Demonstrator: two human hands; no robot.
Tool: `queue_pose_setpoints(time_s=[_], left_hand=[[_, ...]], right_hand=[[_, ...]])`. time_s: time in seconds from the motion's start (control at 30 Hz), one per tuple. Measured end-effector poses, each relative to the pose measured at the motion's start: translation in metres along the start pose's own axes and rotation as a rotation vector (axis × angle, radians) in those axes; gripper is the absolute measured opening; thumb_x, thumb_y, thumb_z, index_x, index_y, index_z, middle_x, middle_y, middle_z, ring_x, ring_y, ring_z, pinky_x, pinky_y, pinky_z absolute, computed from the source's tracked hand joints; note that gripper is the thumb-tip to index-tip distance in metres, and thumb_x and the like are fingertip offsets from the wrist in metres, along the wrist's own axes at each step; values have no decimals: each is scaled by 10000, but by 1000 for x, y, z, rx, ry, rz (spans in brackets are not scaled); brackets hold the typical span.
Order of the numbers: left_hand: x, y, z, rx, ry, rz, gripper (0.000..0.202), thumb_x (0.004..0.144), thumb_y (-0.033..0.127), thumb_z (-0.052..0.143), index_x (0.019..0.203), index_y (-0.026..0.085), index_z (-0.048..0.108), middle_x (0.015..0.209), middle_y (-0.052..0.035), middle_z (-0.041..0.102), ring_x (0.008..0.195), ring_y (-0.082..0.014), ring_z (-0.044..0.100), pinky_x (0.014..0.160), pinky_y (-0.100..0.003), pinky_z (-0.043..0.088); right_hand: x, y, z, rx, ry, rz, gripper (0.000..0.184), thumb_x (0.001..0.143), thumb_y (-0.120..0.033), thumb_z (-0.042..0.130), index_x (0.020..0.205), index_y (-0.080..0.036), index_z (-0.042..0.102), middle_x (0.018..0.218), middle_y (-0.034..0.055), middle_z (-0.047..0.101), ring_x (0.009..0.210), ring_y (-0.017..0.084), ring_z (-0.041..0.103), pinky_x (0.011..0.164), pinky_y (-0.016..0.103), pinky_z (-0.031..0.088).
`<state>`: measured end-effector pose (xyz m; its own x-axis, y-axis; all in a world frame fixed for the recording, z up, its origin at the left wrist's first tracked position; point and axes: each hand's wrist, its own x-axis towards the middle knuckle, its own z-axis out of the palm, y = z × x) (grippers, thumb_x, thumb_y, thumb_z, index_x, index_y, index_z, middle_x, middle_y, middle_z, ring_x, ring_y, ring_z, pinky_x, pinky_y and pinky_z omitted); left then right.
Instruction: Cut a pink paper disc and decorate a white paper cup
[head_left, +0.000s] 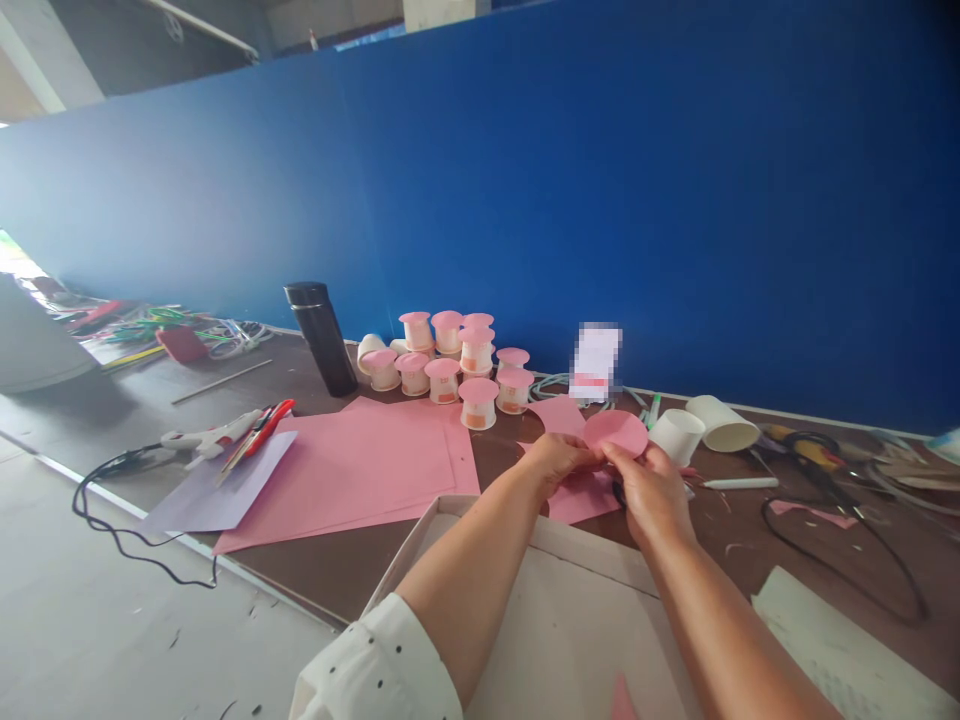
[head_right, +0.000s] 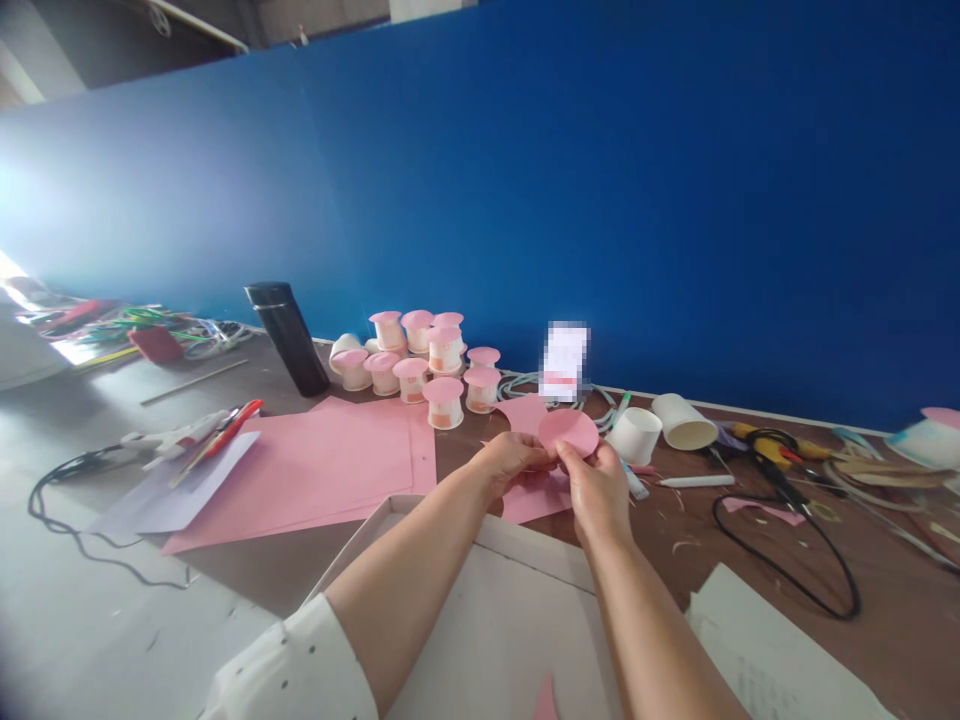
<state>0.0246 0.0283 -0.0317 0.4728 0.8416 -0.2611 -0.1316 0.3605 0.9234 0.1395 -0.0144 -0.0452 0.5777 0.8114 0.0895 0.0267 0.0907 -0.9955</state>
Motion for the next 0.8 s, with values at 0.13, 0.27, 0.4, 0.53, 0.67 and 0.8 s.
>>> queue_pose_setpoints(time_s=[0.13, 0.27, 0.4, 0.53, 0.67, 0.8], left_hand=[[-5, 6, -1, -80, 21, -2, 227, 613, 219, 820, 621, 155, 602, 618, -1, 625, 657, -109, 593, 695, -243, 483], [-7, 11, -1, -112, 19, 21, 154, 685, 177, 750, 663, 150, 600, 698, -29, 645, 712, -116, 615, 751, -267, 496], [-6, 12, 2, 31, 153, 125, 72, 734, 179, 679, 727, 151, 613, 736, -38, 639, 709, -125, 597, 773, -287, 484], [-9, 7, 7, 638, 425, 504, 51, 781, 216, 605, 823, 196, 626, 855, -46, 663, 781, -178, 594, 773, -319, 466], [-13, -1, 12, 1030, 513, 800, 146, 831, 196, 514, 943, 205, 607, 962, -80, 640, 859, -210, 588, 761, -326, 454], [-14, -2, 13, 1258, 555, 932, 145, 870, 209, 469, 954, 190, 585, 941, -86, 610, 909, -229, 554, 813, -359, 433]], right_hand=[[0, -3, 2, 136, -41, 38, 420, 657, -458, 734, 971, -196, 640, 864, 38, 683, 743, 201, 643, 616, 311, 528], [4, -2, 0, 142, 39, 69, 465, 702, -520, 676, 1038, -201, 629, 896, 58, 659, 779, 217, 636, 576, 305, 511], [7, 1, -7, -18, 191, -22, 424, 744, -515, 636, 1011, -186, 651, 727, 27, 618, 637, 180, 578, 524, 291, 446], [1, -2, -3, 53, 29, -129, 445, 697, -448, 733, 1047, -200, 614, 795, 18, 654, 700, 171, 603, 605, 283, 479], [-7, -7, 7, 169, -206, -159, 436, 673, -409, 781, 1015, -194, 617, 956, 50, 688, 901, 207, 634, 801, 328, 507], [-11, -12, 11, 303, -246, -122, 438, 681, -400, 776, 1032, -185, 626, 1012, 55, 687, 947, 206, 629, 809, 324, 505]])
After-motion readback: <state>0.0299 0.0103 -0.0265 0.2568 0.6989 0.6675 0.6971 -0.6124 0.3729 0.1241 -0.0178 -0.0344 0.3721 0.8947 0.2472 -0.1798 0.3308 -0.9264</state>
